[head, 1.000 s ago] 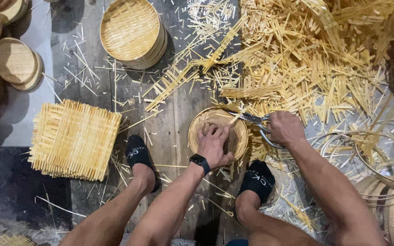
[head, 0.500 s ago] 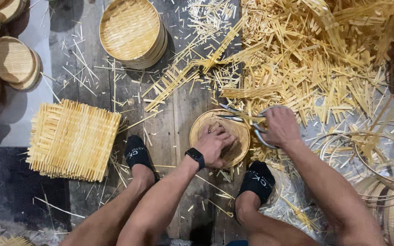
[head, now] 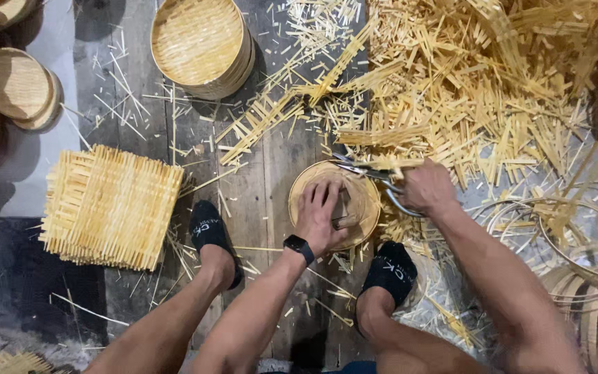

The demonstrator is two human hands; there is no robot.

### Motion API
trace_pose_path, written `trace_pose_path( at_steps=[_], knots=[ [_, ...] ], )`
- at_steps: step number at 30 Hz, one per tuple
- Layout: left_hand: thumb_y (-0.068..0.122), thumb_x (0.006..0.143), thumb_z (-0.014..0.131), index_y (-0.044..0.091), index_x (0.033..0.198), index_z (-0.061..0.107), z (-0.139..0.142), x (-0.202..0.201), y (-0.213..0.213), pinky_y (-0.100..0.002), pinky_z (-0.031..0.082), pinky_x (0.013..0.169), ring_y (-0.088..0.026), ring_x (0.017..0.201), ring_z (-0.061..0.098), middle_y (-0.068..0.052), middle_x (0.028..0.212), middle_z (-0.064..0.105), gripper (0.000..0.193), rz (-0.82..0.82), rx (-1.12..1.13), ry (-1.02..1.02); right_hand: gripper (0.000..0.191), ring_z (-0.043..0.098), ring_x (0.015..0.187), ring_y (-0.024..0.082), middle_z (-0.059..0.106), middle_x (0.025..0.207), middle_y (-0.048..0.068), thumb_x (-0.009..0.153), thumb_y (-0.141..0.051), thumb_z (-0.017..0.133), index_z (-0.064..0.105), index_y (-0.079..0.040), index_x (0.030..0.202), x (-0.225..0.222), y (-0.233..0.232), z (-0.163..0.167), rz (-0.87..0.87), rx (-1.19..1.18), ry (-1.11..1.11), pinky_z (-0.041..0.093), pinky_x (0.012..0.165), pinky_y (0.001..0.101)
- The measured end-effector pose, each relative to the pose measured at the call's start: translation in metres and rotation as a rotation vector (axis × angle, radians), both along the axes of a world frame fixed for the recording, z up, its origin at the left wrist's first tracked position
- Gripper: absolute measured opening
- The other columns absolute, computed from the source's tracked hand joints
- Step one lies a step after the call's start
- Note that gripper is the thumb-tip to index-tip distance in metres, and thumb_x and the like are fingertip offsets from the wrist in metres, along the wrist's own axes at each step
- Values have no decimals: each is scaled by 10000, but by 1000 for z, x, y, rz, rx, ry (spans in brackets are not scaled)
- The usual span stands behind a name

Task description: The person sits on the floor assembling round woven bamboo trays. They place a woven bamboo mat over a round wooden base, fold the protruding strip ends over the rim, press a bamboo ring around the edge to lock the mat in place, trim excess strips with scissors, and set finished trays onto a stack.

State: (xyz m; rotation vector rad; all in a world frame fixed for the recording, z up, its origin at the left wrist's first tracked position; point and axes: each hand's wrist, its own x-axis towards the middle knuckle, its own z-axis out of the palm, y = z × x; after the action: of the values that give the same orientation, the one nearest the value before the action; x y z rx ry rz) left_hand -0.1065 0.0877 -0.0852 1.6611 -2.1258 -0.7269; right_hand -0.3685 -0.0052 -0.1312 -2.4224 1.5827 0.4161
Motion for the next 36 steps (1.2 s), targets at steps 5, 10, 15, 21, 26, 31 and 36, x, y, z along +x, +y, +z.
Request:
trace_pose_path(
  at_steps=[5,10,15,21,26,31,36],
  knots=[
    [239,488,937,123,1478,428,6,24,-15,-535,310,1176,-396,1371,403,-149,1459,467,1119,-196,65,-2,418,728,833,313,738,894,163,861,-482,646,733,-96,995,-42,4,-14,-125,172,-14,585,807,446],
    [214,488,940,148,1458,451,11,25,-15,-508,323,1184,-387,1369,410,-131,1464,476,1089,-191,83,22,392,733,837,347,757,895,207,817,-445,720,761,-127,1044,-100,11,-33,-357,244,-55,578,830,476],
    [203,494,937,127,1471,441,14,23,-12,-503,322,1187,-392,1370,410,-142,1483,466,1098,-182,59,54,468,754,817,287,806,893,142,682,-542,811,828,-151,938,-164,56,-8,-269,758,-109,580,800,450],
    [193,487,923,123,1461,469,19,22,-18,-497,313,1217,-395,1386,410,-136,1461,495,1078,-208,101,52,299,692,635,256,763,778,111,653,-325,800,821,-73,812,-123,8,-38,119,905,-3,545,670,445],
    [313,600,906,128,1467,512,5,29,-18,-498,353,1167,-399,1390,407,-146,1472,508,971,-159,166,153,361,756,787,293,804,857,132,677,-388,809,825,-102,897,-131,-125,-8,-676,399,-313,582,760,418],
    [517,793,827,159,1497,551,-40,37,-25,-477,356,1245,-335,1481,451,-120,1548,540,837,166,211,281,440,756,822,319,793,881,161,693,-450,796,820,-85,939,-121,-150,12,-903,11,-438,580,786,429],
    [692,826,732,48,1608,273,-68,98,-84,-569,147,1244,-454,1526,213,-299,1642,279,1112,639,-5,-65,521,756,856,346,782,905,189,710,-512,783,814,-69,982,-97,-43,-23,-815,126,-407,578,811,440]
  ],
)
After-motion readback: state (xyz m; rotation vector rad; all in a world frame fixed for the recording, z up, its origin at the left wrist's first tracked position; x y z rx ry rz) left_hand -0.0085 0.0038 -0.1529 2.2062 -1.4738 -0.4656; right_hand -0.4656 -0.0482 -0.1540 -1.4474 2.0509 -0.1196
